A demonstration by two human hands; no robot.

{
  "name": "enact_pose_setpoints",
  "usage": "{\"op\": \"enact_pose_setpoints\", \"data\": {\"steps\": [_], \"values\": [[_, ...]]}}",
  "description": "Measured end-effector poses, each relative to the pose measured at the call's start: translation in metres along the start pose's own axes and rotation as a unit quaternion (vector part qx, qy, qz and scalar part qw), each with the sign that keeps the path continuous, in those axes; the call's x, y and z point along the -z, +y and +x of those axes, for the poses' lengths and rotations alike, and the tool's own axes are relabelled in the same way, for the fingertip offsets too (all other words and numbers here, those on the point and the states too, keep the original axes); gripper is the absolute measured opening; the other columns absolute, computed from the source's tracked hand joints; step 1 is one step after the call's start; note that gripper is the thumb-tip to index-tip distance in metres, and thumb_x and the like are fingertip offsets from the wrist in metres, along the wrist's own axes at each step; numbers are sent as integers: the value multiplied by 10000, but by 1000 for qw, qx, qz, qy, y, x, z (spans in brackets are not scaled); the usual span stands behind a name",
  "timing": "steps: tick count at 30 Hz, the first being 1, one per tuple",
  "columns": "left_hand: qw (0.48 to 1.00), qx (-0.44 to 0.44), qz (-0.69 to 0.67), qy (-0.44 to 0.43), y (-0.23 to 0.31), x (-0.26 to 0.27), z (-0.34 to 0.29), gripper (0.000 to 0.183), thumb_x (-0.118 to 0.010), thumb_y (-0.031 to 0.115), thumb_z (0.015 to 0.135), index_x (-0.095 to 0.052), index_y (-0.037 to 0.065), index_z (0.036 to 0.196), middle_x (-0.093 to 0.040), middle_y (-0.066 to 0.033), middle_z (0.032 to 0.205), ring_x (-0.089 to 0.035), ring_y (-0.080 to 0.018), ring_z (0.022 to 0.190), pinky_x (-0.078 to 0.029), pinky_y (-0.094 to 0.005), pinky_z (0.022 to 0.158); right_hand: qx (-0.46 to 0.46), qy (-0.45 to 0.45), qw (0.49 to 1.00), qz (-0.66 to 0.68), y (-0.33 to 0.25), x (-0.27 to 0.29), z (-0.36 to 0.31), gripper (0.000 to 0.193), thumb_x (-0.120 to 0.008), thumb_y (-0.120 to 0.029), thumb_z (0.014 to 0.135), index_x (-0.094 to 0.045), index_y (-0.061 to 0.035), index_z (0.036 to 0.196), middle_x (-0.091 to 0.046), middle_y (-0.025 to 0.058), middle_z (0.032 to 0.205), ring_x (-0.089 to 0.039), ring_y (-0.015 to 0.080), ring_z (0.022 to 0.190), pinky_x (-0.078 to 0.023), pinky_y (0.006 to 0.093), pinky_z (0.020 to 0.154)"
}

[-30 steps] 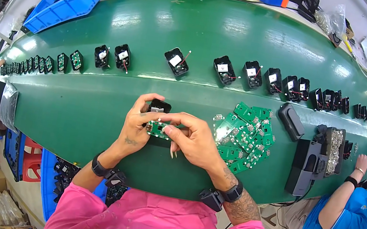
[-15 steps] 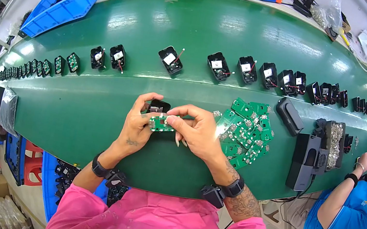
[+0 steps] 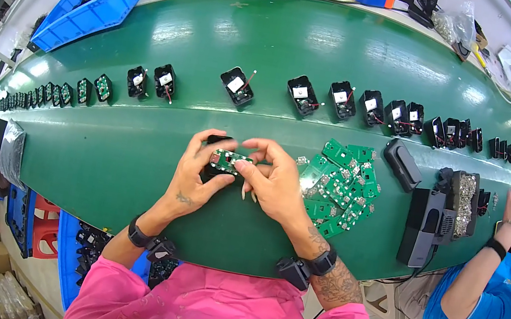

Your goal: The person picks up a black plastic housing and a green circuit board, fits the board into the housing by hand, and presses them together. After securing the components, the person places the assembled unit onto the green conveyor belt and reaches for another set.

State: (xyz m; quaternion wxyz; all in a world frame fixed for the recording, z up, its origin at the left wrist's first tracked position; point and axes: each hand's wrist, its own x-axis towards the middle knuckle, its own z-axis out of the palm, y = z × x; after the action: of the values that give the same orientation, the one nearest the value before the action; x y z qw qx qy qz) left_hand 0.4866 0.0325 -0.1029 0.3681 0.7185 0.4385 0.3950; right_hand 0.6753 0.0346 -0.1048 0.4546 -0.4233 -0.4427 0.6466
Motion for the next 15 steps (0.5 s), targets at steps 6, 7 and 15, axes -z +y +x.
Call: {"op": "enact_pose_setpoints", "data": {"steps": [6,7,15], "values": [[963,101,-247,20,-2,-3,-5,693,-715,23,844,-397,1,1460,-455,-129,1423,-572,-197,1159,-494,-329,974,31,-13,998,-58,8,-1,2,367,-707,-23,888,-484,14,1177,-551,56,947,-589,60,609,-440,185,482],[954,124,-272,-3,-3,1,-2,672,-695,21,860,-397,4,1462,-489,-123,1381,-571,-191,1158,-492,-331,980,43,-21,996,-71,9,1,1,360,-712,-22,884,-486,9,1162,-554,51,940,-581,60,593,-431,181,482],[946,148,-287,-19,-1,-2,-3,572,-599,-17,911,-420,13,1453,-562,-145,1292,-625,-140,1056,-531,-255,876,201,40,935,-288,-1,0,-2,211,-744,-101,847,-688,-45,1043,-535,93,1140,-564,180,1018,-476,330,828]]}}
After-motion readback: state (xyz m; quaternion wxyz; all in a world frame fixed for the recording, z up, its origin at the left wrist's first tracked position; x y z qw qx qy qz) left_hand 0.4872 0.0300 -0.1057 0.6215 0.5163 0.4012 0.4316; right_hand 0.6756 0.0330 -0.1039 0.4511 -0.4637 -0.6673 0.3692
